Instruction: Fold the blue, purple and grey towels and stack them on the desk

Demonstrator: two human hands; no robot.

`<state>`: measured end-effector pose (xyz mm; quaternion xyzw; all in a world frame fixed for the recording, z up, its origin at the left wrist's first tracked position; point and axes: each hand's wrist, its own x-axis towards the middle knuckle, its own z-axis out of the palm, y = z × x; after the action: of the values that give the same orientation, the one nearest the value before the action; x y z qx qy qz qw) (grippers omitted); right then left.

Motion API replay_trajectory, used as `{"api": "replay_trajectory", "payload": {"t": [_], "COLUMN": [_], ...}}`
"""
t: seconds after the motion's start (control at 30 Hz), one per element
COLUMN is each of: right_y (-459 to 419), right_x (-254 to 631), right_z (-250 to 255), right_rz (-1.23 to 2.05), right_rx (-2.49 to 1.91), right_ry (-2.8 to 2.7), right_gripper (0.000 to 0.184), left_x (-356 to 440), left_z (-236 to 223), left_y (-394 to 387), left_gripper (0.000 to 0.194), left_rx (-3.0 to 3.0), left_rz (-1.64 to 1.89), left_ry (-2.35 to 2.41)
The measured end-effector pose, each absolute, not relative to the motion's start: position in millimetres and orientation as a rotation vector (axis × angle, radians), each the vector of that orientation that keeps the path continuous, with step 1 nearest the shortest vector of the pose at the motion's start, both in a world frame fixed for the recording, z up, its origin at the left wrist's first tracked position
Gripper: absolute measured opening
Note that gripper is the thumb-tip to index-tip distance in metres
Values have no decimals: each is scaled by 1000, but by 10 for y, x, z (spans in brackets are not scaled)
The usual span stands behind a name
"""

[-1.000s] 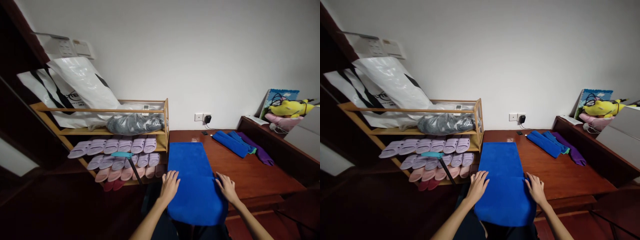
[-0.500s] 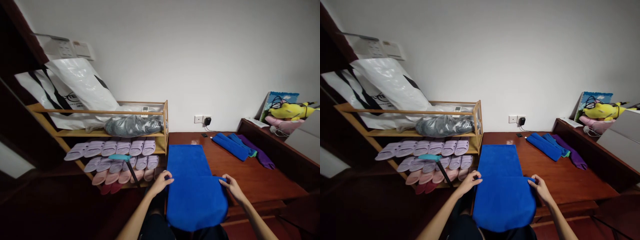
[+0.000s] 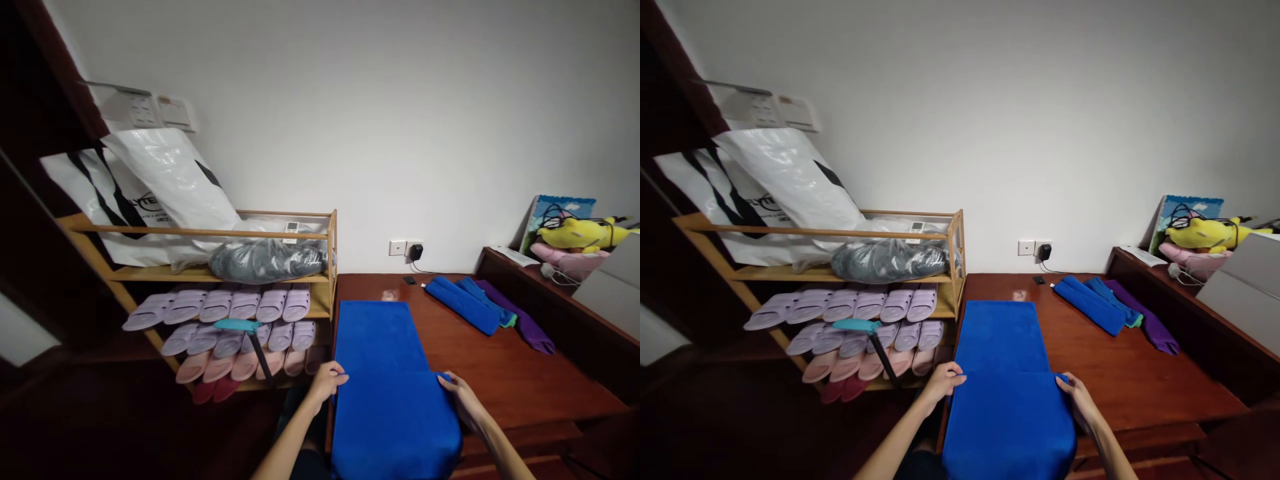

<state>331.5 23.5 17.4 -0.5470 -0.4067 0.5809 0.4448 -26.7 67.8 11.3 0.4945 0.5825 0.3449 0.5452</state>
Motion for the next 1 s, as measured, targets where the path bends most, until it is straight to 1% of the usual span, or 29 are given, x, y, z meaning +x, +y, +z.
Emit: {"api": "replay_trajectory", "payload": {"t": [0.1,0.2,0.3,0.37,0.43,0.57,0.63,0.77,1.0], "right_y": [134,5,-159,-270,-364,-445,-422,-309,-219], "right_x": [3358,3423,3494,3532,3563,3624,3650,3656,3571], "right_z": [167,325,754,1132,1495,1969,2077,2165,2324], "right_rz": [1446,1413,1315,1254,1207,986,895,841,756], "right_rx": [-1337,-1316,-1331,-1362,-1378,-1391,-1388,-1376,-1357], "right_ry": [-984,-994,-1125,-1247,-1363,-1420,-1392,-1360,-1386], "right_gripper": [43,42,40,46,47,37,35,35,38], "left_x": [-261,-327,-429,-487,-527,-555,-555,-548,-553], "left_z": [200,400,778,1128,1500,2076,2239,2457,2708], "left_y": [608,470,288,163,55,-56,-58,-33,-62], "left_gripper": [49,48,45,38,31,24,23,22,15], "left_rx": [1166,1181,1226,1320,1425,1554,1597,1668,1746], "left_rz": [799,790,809,857,945,1092,1146,1178,1225], "left_ry": [1369,1322,1263,1222,1194,1238,1261,1265,1250]}}
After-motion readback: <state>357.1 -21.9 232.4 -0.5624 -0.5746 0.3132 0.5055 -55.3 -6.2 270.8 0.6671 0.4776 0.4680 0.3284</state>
